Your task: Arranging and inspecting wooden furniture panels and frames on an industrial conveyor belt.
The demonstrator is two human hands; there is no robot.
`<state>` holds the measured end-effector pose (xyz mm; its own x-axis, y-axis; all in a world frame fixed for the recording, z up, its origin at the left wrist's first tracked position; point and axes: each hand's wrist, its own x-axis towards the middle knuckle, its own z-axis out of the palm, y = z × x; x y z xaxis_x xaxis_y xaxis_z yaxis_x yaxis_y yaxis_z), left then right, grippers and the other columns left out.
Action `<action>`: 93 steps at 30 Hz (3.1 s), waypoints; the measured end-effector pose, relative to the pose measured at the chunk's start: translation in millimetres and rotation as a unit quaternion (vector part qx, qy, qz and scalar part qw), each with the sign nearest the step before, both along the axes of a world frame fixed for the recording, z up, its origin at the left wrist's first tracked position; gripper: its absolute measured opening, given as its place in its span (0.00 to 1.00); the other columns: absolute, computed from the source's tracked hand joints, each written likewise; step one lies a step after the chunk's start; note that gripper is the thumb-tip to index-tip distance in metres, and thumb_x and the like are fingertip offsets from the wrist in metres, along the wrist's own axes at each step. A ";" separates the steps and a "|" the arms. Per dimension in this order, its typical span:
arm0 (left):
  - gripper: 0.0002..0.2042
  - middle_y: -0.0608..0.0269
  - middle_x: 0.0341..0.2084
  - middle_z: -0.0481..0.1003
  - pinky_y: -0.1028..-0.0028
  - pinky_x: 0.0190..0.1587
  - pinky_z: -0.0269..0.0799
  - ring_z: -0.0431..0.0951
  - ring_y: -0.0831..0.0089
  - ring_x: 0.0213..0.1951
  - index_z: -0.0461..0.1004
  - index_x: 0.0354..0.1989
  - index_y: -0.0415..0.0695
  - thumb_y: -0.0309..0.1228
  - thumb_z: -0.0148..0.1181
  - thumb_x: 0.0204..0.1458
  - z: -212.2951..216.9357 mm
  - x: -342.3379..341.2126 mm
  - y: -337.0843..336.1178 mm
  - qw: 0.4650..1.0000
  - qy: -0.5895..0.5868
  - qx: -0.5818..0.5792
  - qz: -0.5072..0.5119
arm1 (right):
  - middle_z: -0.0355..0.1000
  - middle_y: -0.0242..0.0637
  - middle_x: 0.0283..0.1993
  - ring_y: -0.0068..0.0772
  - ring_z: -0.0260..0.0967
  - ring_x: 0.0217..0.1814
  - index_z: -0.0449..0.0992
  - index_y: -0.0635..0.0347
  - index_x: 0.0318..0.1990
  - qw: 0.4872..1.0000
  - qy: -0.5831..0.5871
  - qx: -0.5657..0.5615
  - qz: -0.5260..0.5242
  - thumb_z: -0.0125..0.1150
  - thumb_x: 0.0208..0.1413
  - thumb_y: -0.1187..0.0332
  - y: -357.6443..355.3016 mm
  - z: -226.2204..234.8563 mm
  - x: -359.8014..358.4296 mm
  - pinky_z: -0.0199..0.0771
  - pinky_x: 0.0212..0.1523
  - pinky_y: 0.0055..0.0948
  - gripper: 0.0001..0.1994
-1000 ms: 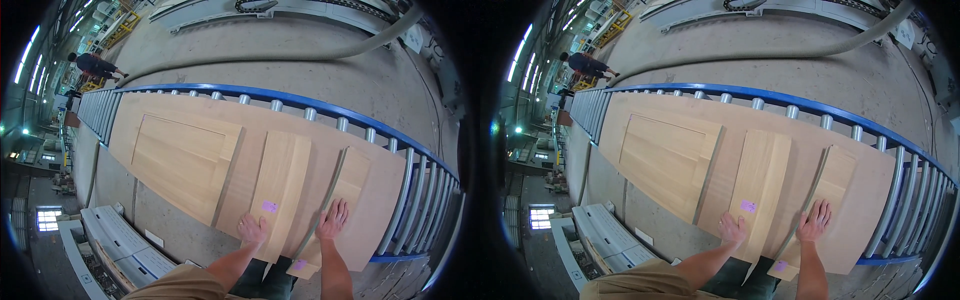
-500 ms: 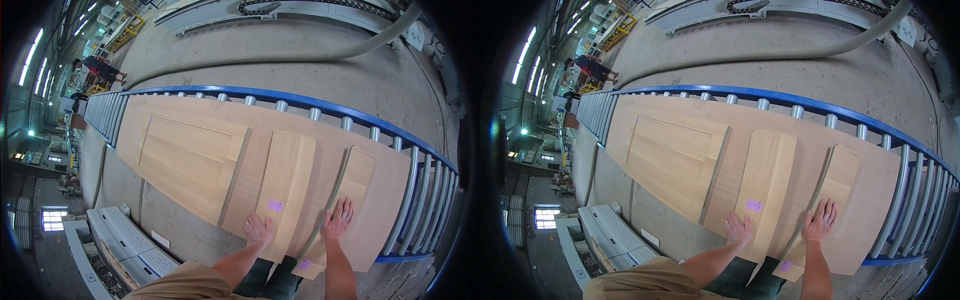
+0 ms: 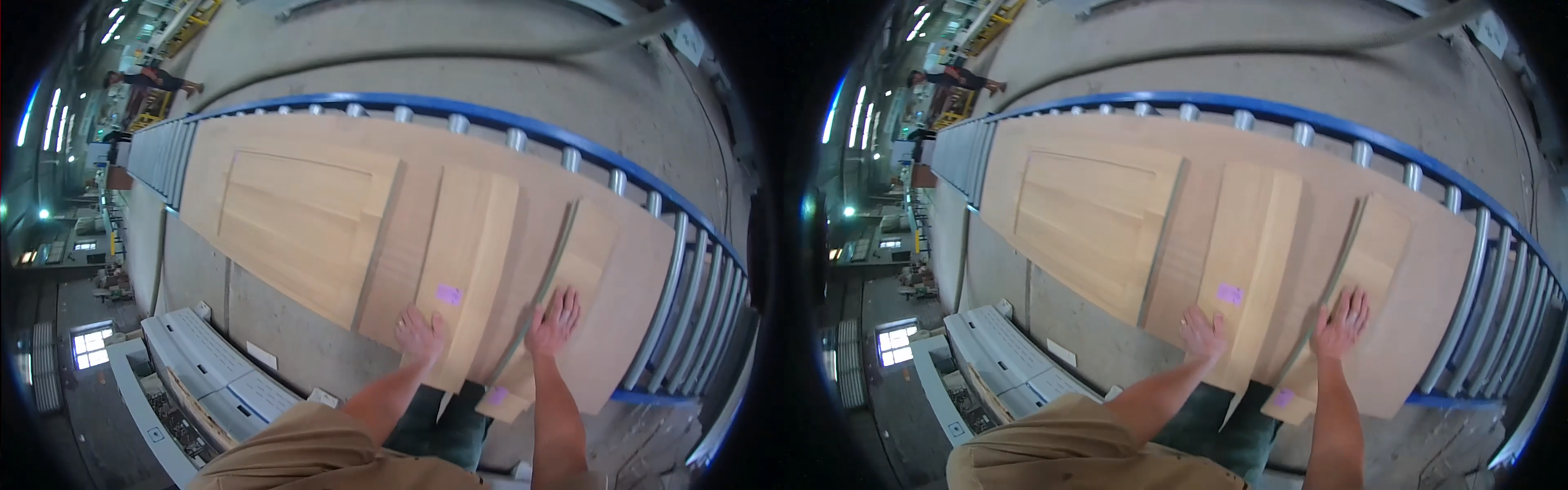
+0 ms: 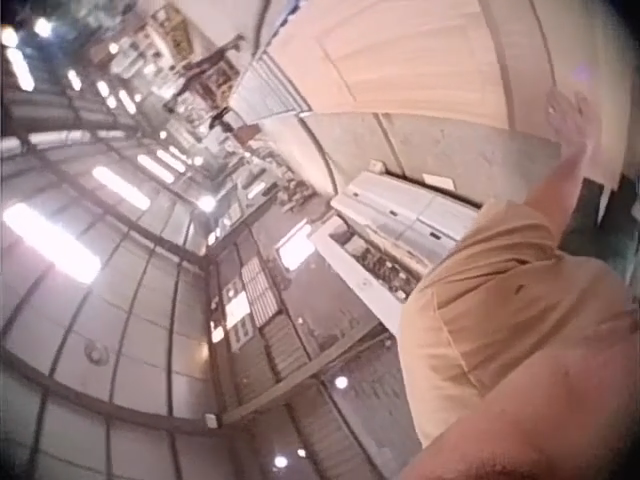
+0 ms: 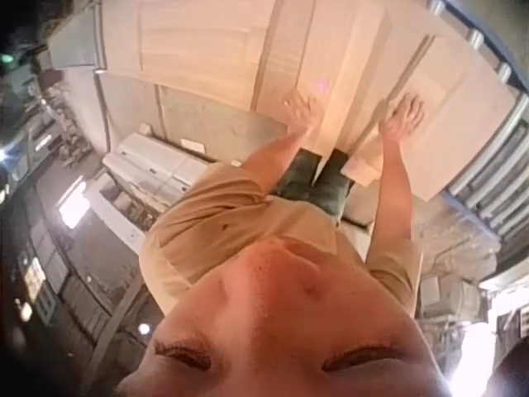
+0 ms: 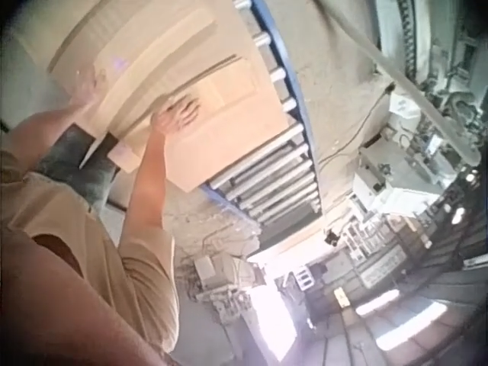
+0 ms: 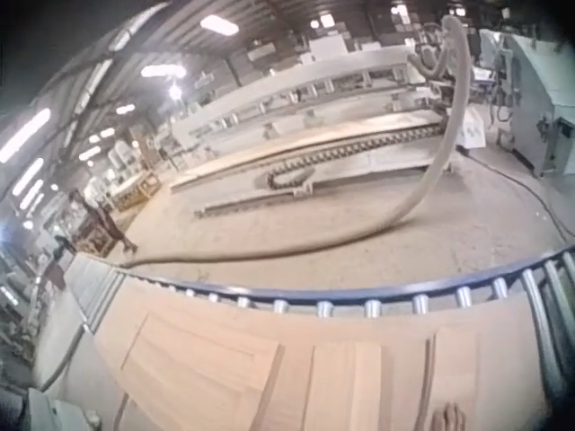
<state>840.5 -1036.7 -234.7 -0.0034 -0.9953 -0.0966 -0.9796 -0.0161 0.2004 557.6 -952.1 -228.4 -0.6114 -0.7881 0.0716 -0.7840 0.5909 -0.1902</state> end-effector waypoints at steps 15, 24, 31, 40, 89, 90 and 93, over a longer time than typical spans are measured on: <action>0.33 0.38 0.51 0.74 0.44 0.55 0.69 0.75 0.38 0.53 0.68 0.60 0.33 0.54 0.56 0.60 -9.4 3.3 1.7 0.998 0.009 0.039 0.039 | 0.53 0.46 0.84 0.51 0.46 0.86 0.61 0.53 0.79 1.000 -0.026 0.011 0.002 0.55 0.69 0.49 -1.7 -3.2 1.5 0.41 0.84 0.54 0.35; 0.32 0.37 0.50 0.73 0.41 0.54 0.69 0.74 0.35 0.52 0.67 0.60 0.35 0.53 0.56 0.62 -8.3 1.5 1.3 0.999 0.013 0.030 0.032 | 0.52 0.46 0.84 0.51 0.45 0.87 0.60 0.52 0.80 1.000 0.004 -0.004 0.010 0.55 0.69 0.49 0.1 -6.9 -1.0 0.40 0.84 0.55 0.35; 0.32 0.38 0.49 0.73 0.42 0.53 0.68 0.74 0.35 0.50 0.67 0.60 0.35 0.54 0.56 0.62 -14.6 3.5 2.7 1.000 0.011 0.005 0.025 | 0.53 0.46 0.84 0.51 0.45 0.87 0.59 0.52 0.80 1.000 -0.003 0.000 0.007 0.54 0.69 0.49 -1.2 -6.0 -0.2 0.40 0.84 0.55 0.36; 0.30 0.37 0.48 0.72 0.42 0.51 0.68 0.74 0.35 0.50 0.68 0.57 0.35 0.53 0.56 0.62 -19.4 9.4 2.4 1.000 0.005 -0.022 0.012 | 0.55 0.45 0.83 0.52 0.47 0.86 0.61 0.53 0.79 1.000 -0.004 -0.004 0.011 0.55 0.69 0.50 -3.5 -4.2 1.8 0.42 0.84 0.53 0.34; 0.34 0.49 0.59 0.72 0.51 0.63 0.72 0.74 0.46 0.62 0.70 0.63 0.42 0.48 0.74 0.53 19.7 145.7 -127.4 0.998 0.027 0.023 0.048 | 0.59 0.43 0.81 0.48 0.49 0.85 0.64 0.56 0.77 1.000 0.010 0.002 0.003 0.58 0.71 0.53 22.8 -9.6 -4.4 0.45 0.84 0.48 0.32; 0.34 0.48 0.58 0.73 0.51 0.63 0.73 0.74 0.46 0.61 0.70 0.62 0.41 0.48 0.74 0.53 15.1 159.1 -130.1 0.999 0.016 0.001 0.041 | 0.60 0.44 0.81 0.49 0.50 0.85 0.65 0.57 0.77 1.000 -0.004 0.016 0.008 0.59 0.70 0.53 15.0 -7.1 -0.3 0.46 0.83 0.49 0.32; 0.34 0.46 0.57 0.75 0.50 0.60 0.75 0.75 0.45 0.60 0.72 0.62 0.41 0.49 0.74 0.53 5.7 173.4 -131.6 1.000 0.000 -0.018 0.020 | 0.62 0.43 0.80 0.50 0.51 0.84 0.67 0.55 0.76 0.999 0.013 -0.037 0.020 0.58 0.70 0.51 9.0 -15.8 6.8 0.48 0.82 0.50 0.31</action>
